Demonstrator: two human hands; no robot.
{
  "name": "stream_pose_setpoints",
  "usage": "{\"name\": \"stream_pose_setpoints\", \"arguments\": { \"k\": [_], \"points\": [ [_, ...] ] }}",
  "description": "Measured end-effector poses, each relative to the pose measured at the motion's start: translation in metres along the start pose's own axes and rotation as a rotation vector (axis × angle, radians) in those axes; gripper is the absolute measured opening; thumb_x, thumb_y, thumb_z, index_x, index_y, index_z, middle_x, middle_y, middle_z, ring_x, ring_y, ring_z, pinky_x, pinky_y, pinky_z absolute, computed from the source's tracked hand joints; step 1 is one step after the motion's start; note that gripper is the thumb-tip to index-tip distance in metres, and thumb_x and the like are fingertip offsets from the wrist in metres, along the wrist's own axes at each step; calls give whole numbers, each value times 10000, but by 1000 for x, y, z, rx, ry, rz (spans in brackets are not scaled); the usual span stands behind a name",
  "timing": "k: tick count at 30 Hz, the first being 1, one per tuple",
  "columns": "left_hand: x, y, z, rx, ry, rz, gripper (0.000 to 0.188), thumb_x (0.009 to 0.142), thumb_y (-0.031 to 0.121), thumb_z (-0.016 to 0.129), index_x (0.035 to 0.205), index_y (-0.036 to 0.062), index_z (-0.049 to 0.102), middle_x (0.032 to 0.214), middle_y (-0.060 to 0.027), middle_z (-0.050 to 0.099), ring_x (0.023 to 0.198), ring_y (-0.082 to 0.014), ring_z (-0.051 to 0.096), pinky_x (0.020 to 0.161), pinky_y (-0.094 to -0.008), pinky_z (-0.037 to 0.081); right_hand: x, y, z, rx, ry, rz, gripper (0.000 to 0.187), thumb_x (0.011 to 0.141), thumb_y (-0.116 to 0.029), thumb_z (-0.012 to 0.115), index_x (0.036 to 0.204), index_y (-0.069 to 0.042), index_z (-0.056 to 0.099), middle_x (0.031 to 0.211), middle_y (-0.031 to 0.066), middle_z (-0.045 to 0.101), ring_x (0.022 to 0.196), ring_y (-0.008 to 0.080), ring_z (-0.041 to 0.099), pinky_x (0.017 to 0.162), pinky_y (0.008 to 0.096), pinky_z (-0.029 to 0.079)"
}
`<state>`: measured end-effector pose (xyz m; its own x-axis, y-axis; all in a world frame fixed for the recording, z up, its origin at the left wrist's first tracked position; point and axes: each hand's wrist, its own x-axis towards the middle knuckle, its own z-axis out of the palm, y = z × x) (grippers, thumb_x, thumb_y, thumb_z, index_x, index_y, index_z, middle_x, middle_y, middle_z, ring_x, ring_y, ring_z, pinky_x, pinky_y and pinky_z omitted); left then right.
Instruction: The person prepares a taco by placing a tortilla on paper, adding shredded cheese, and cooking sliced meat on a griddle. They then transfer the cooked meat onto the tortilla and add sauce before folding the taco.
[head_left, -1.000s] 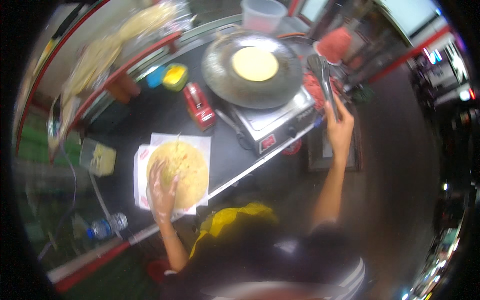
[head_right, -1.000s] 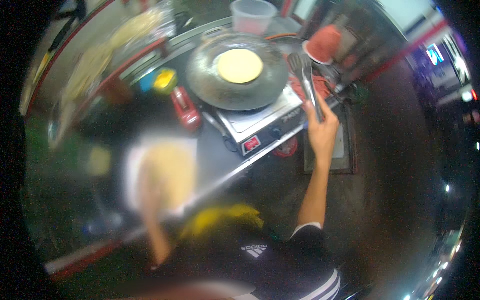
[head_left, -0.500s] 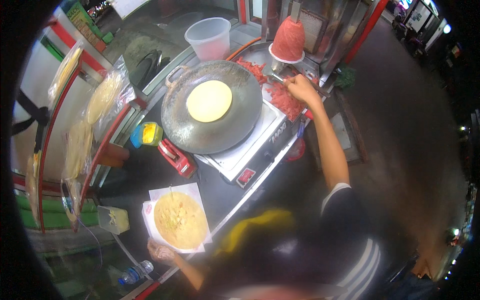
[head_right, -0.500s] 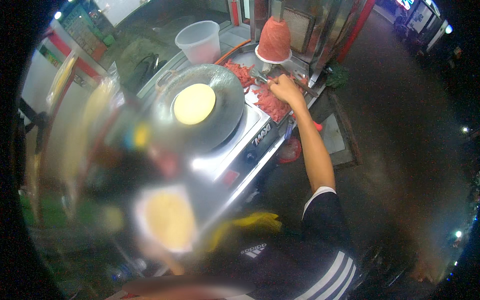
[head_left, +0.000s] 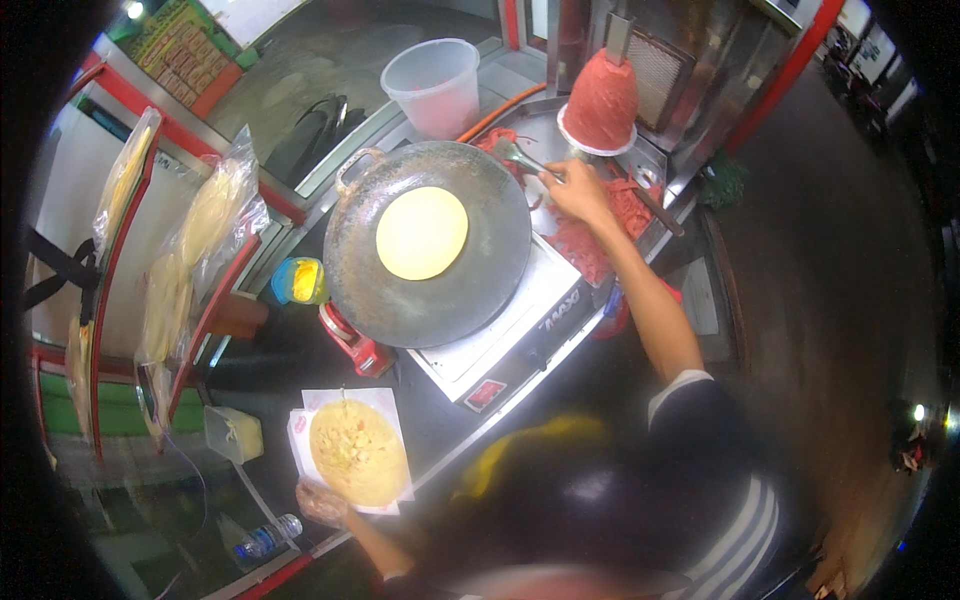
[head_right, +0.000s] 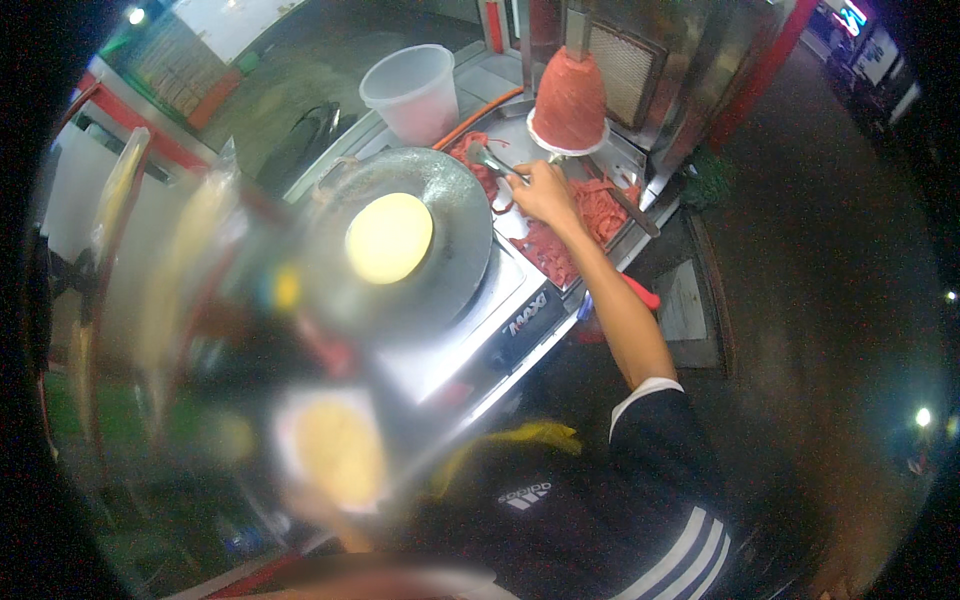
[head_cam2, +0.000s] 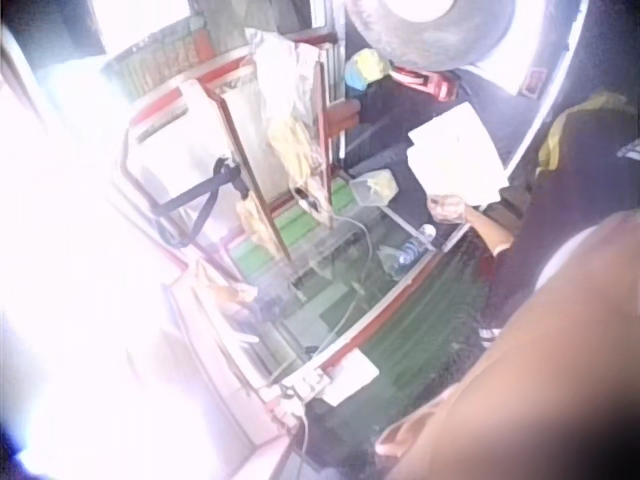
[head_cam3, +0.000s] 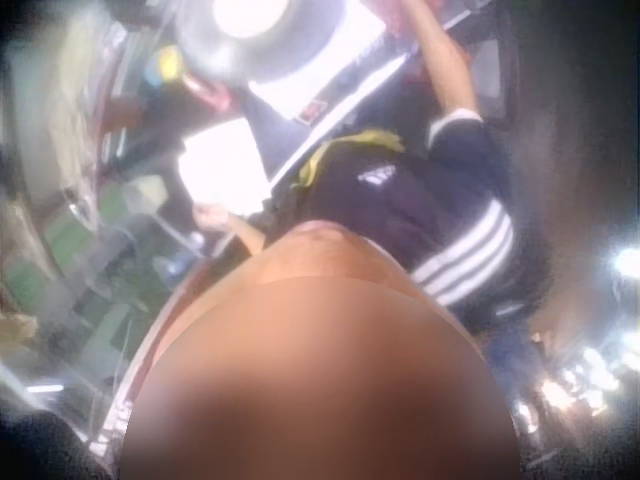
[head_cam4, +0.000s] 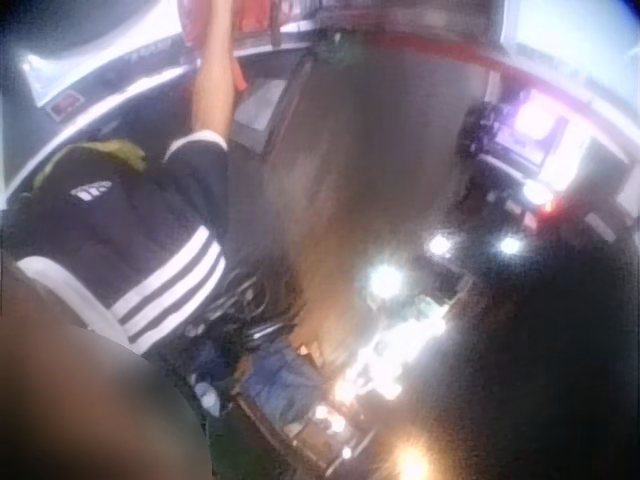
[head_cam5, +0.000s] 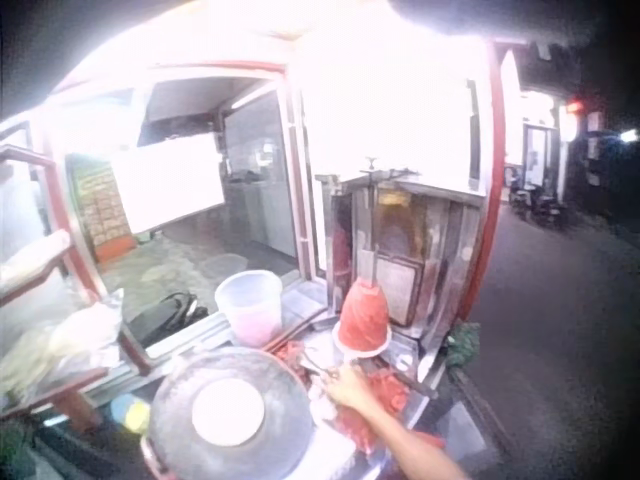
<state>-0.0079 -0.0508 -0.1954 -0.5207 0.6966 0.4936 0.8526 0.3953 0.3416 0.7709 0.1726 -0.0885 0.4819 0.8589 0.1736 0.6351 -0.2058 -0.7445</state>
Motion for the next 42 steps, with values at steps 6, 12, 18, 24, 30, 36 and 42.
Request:
{"name": "stream_pose_setpoints", "arguments": {
  "k": [6, 12, 18, 24, 30, 36, 42],
  "points": [
    [0, -31, 20, -42, 84, 38, 489, 1151, 371, 593, 1170, -68, 806, 1139, -290, 810, 1049, -490, 755, 978, -564, 579, -19, -31, -51, 17, 152, -185, 397, 1052, -276, 775, 1326, 8, 820, 1084, 292, 839, 1009, 365, 840, 915, 446, 615],
    [-4, -42, 25, -215, 82, -17, 389, 1137, 271, 627, 1186, -68, 811, 1150, -267, 825, 1079, -450, 777, 964, -520, 600, -27, -79, -94, 175, 146, -212, 377, 1088, -206, 774, 1382, 30, 795, 872, 7, 781, 732, 56, 600, 647, 293, 479],
    [4, -22, 13, -131, 22, -113, 351, 1139, 217, 661, 1345, -47, 767, 1334, -246, 801, 1247, -398, 762, 1104, -481, 585, -65, -151, -123, 425, 3, -168, 396, 1107, -194, 778, 1448, 7, 781, 895, -67, 678, 727, 23, 497, 607, 239, 368],
    [1, 1, -3, -347, -49, -108, 468, 1033, 112, 777, 1484, 22, 698, 1445, -193, 772, 1333, -361, 738, 1150, -478, 564, -137, -230, -122, 274, -200, -315, 430, 1112, -225, 757, 1441, 51, 770, 980, -42, 686, 803, 53, 517, 698, 251, 398],
    [5, 7, -14, -594, -166, 260, 661, 914, 393, 910, 1462, 87, 699, 1473, -119, 732, 1335, -347, 677, 1192, -508, 498, -215, -280, -16, -32, -601, -763, 398, 1034, -69, 760, 1416, 39, 782, 992, 129, 855, 851, 111, 679, 827, 322, 560],
    [4, 13, -41, -546, -343, 417, 871, 844, 636, 931, 1517, 147, 673, 1513, -109, 707, 1410, -339, 658, 1239, -518, 479, -295, -288, 123, -194, -1158, -859, 443, 1045, -210, 783, 1480, -131, 763, 1085, 237, 809, 903, 460, 765, 823, 505, 609],
    [-12, 13, -50, -304, -505, 689, 617, 887, 565, 918, 1398, 246, 781, 1627, -64, 629, 1540, -288, 547, 1338, -527, 381, -312, -278, 143, -271, -1150, -902, 474, 1024, -231, 810, 1493, -183, 762, 956, 209, 741, 856, 469, 699, 777, 536, 547]
  ]
}}
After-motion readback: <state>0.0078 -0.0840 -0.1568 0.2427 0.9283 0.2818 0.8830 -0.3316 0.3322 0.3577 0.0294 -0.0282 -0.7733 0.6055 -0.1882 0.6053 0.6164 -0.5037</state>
